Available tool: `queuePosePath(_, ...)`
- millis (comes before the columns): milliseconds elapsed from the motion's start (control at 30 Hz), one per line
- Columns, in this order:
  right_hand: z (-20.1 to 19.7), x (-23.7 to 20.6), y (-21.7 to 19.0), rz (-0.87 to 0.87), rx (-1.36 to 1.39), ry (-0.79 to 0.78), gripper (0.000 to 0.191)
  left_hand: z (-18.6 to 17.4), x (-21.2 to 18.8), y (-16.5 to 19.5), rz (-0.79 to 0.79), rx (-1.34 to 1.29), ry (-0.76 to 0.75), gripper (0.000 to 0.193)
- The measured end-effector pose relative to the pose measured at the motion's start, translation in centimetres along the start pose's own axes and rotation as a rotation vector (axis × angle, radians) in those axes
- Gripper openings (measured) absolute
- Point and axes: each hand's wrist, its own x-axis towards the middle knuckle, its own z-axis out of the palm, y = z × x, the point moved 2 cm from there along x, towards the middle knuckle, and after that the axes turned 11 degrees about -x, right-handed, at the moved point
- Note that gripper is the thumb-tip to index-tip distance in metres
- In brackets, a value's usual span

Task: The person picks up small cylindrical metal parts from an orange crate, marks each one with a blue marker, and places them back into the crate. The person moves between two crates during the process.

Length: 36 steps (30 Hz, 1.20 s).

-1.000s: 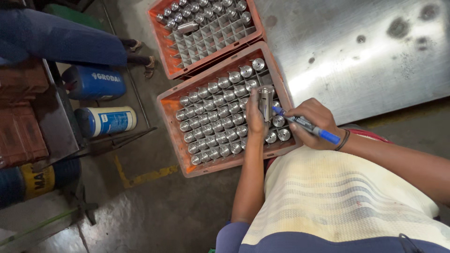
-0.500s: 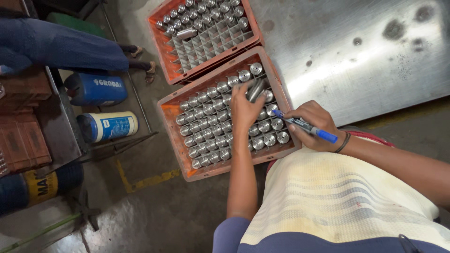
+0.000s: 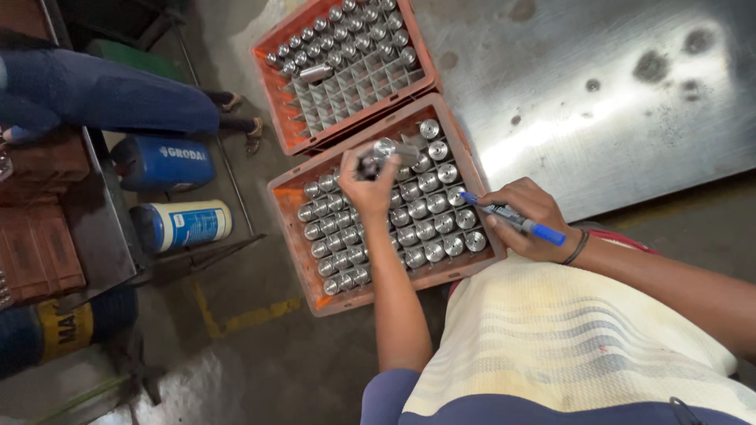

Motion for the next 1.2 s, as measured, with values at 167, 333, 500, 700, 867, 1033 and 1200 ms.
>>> queuePosePath(167, 1.1, 0.9, -0.6, -0.210, -0.016, -0.073, 0.026, 4.5, -5.3, -1.9, -0.687, -0.741, -0.136, 0.042)
queuePosePath(333, 1.4, 0.5, -0.5, -0.150, 0.017, -0.070, 0.024, 5.9, -7.9, -2.5, -0.725, -0.667, -0.104, 0.043)
queuePosePath(500, 1.2, -0.2, -0.2, -0.030, 0.006, -0.085, 0.024, 5.6, -7.8, -2.7, -0.737, -0.597, -0.109, 0.042)
queuePosePath(700, 1.3, -0.2, -0.3, -0.007, 0.037, -0.088, 0.025, 5.8, -7.3, -2.7, -0.794, -0.721, -0.110, 0.046)
queuePosePath(867, 0.9, -0.2, -0.4, -0.025, 0.050, -0.044, 0.024, 3.6, -3.5, -1.3, -0.504, 0.400, -0.213, 0.036)
queuePosePath(1033, 0.6, -0.3, -0.2, 0.018, 0.000, -0.049, 0.024, 2.8, 0.4, -0.1, 0.003, 0.683, -0.224, 0.040)
queuePosePath(1200, 0.7, -0.5, -0.1, 0.046, -0.010, -0.055, 0.023, 6.8, 0.8, -0.9, -0.150, 0.658, -0.201, 0.034)
